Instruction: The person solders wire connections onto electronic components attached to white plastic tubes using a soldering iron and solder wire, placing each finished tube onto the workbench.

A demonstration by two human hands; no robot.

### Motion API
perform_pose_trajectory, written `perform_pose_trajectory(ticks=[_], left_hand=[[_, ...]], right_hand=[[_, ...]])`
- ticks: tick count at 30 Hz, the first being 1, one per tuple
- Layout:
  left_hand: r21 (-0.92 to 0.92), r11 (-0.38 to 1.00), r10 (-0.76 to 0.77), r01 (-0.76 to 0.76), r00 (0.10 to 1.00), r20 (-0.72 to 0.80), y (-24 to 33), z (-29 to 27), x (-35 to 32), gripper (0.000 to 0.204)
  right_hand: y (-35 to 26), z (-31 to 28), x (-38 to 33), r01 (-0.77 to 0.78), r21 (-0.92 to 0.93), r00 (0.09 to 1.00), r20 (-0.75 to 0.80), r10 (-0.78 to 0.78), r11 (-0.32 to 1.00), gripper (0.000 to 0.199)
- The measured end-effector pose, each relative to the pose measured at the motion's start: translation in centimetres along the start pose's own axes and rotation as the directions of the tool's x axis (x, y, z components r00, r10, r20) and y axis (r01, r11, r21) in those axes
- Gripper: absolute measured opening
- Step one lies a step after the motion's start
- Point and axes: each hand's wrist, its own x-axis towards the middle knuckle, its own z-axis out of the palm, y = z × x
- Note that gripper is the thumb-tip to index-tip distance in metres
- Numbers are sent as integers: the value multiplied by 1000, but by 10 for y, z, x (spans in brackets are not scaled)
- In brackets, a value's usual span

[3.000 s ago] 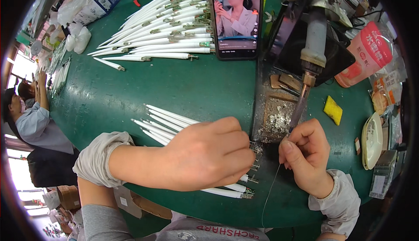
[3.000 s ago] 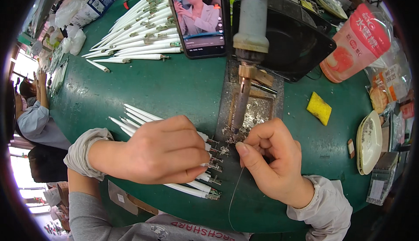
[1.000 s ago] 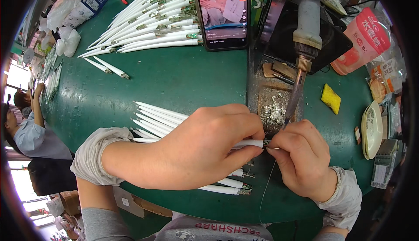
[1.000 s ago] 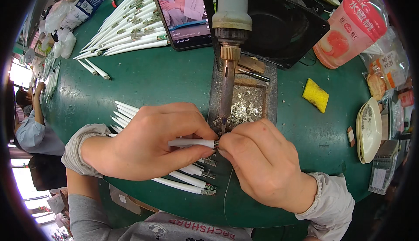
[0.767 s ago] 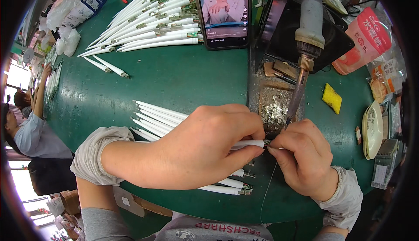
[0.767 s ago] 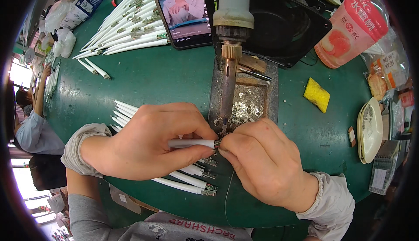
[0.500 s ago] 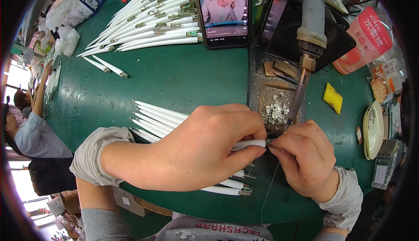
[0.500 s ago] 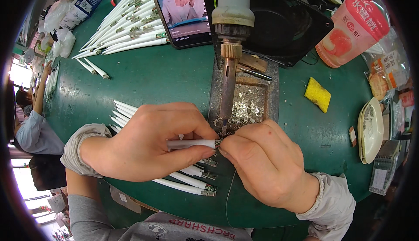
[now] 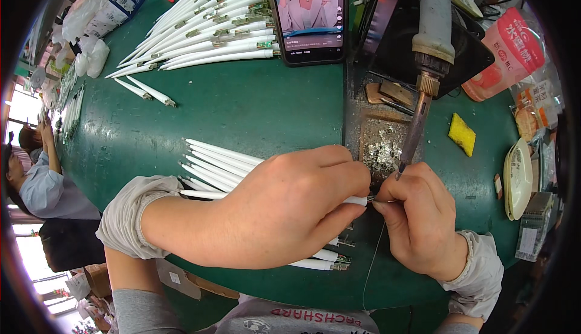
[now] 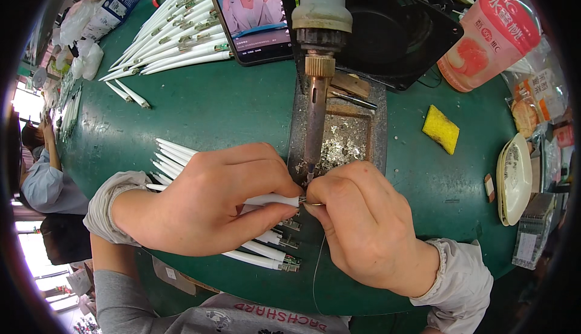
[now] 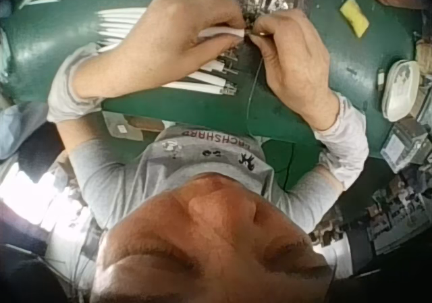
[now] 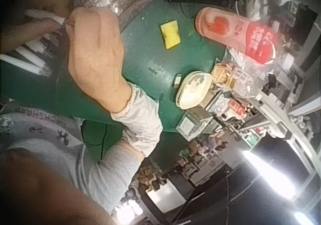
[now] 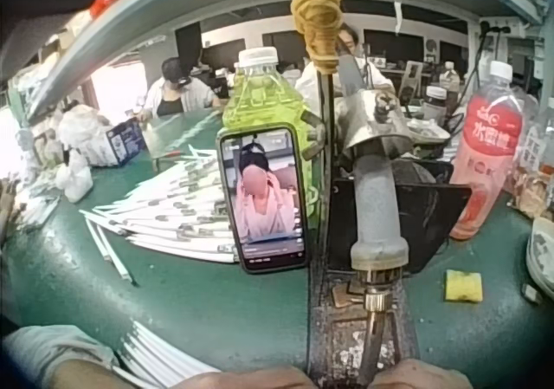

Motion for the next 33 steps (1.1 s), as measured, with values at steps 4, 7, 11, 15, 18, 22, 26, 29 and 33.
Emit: perform_pose_trajectory(ticks=[4, 7, 11, 15, 18, 22, 26, 29, 33], left_hand=[[-43, 999, -12, 13, 1000, 27, -4, -2, 4, 13], [-33, 998, -54, 56, 998, 39, 0, -6, 6, 12], [-209, 945, -242, 251, 968, 68, 3, -6, 9, 11], [-332, 832, -403, 444, 896, 188, 8, -10, 14, 9], [-387, 762, -473, 520, 854, 216, 11, -12, 17, 8], [-365, 784, -464, 502, 865, 192, 13, -13, 19, 8], [-353, 820, -414, 450, 893, 177, 13, -15, 18, 7], [-438, 784, -402, 440, 897, 182, 10, -15, 17, 6], [-535, 728, -383, 429, 901, 202, 8, -14, 16, 6]], right_hand=[[1, -3, 1, -4, 51, 1000, -11, 4, 999, 24], [0, -17, 6, -227, 264, 973, 103, 206, 938, 20], [3, -31, 13, -654, 670, 732, 441, 520, 351, 17], [8, -45, 17, -777, 491, 628, 640, 441, 394, 19], [5, -37, 13, -616, 527, 785, 466, 407, 585, 17], [-2, -30, 13, -625, 660, 757, 382, 530, 416, 16], [-2, -28, 9, -555, 682, 807, 302, 507, 476, 16], [-4, -24, 8, -525, 691, 820, 257, 511, 496, 16], [-5, -22, 7, -506, 690, 827, 215, 520, 519, 16]])
